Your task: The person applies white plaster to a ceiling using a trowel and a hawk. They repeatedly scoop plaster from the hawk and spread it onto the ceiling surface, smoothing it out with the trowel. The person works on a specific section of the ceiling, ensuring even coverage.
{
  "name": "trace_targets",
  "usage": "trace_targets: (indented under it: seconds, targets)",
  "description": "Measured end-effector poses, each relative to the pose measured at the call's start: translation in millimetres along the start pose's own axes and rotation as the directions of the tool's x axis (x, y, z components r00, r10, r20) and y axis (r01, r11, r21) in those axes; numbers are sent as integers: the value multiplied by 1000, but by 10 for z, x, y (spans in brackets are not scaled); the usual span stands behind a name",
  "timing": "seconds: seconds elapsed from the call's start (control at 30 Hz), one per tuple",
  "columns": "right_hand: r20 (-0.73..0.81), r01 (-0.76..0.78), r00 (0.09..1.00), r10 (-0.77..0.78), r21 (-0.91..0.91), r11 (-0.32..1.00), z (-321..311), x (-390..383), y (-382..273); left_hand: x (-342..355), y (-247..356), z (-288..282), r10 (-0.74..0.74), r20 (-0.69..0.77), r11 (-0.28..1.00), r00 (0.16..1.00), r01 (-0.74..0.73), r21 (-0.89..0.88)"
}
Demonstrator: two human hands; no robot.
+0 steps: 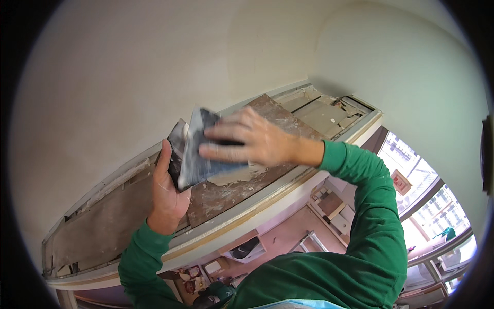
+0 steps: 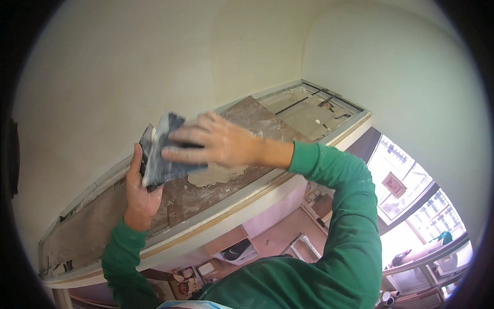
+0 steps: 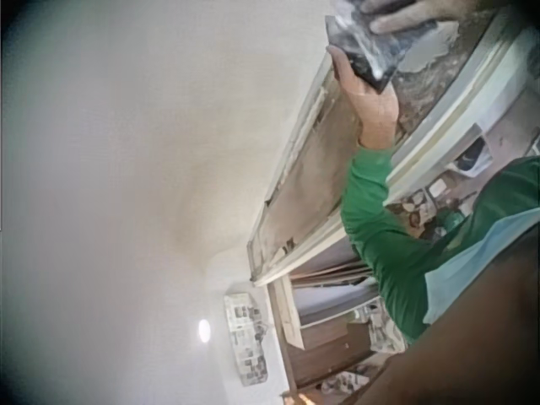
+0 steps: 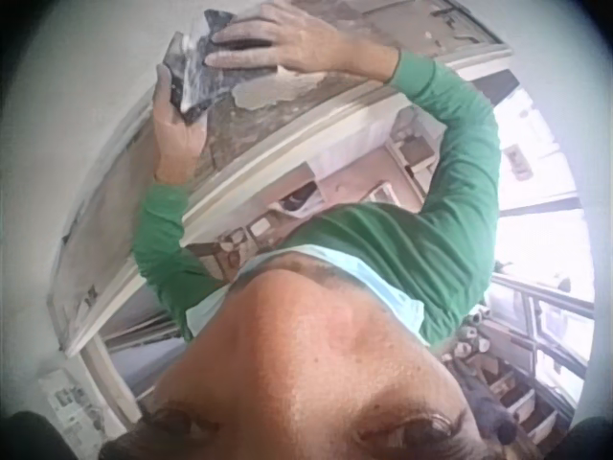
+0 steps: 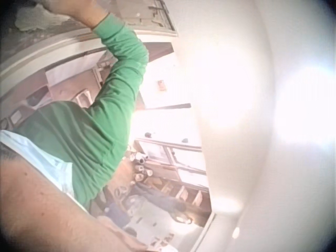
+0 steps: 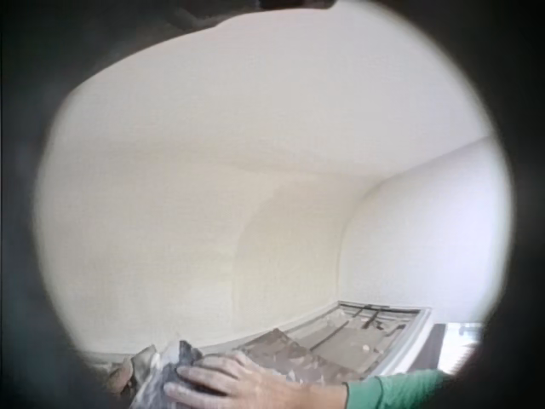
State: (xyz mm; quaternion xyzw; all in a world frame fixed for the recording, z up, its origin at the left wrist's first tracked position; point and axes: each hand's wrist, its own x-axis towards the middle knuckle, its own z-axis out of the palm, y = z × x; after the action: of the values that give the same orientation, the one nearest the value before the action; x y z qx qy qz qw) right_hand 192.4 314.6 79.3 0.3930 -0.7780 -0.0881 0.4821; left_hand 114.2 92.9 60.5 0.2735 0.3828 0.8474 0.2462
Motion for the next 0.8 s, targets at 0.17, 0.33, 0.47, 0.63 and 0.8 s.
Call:
trace_targets:
  seconds: [0.17,0.33,0.47,0.63,0.8]
  targets:
    - [-43,-178,984,173,-231,956,111,-193,599,114,58,-49,202,-175,979,964,-205,-1]
    - [373,-330,372,850,909,-255,129,-40,97,265,130,-538,865,229,223,446,-752,621]
    - [695,15,333,637,672,-741,31,252,-375,264,197,-407,515,848,-536,125,-725,433]
    - [657,22,319,683,716,-698,-5,341,-282,290,387,-500,199,969,-750,144,-614,245]
    - [468,59,159,869,874,-482,502,62,515,205,546,-1160,-243,869,-752,432,-649,112]
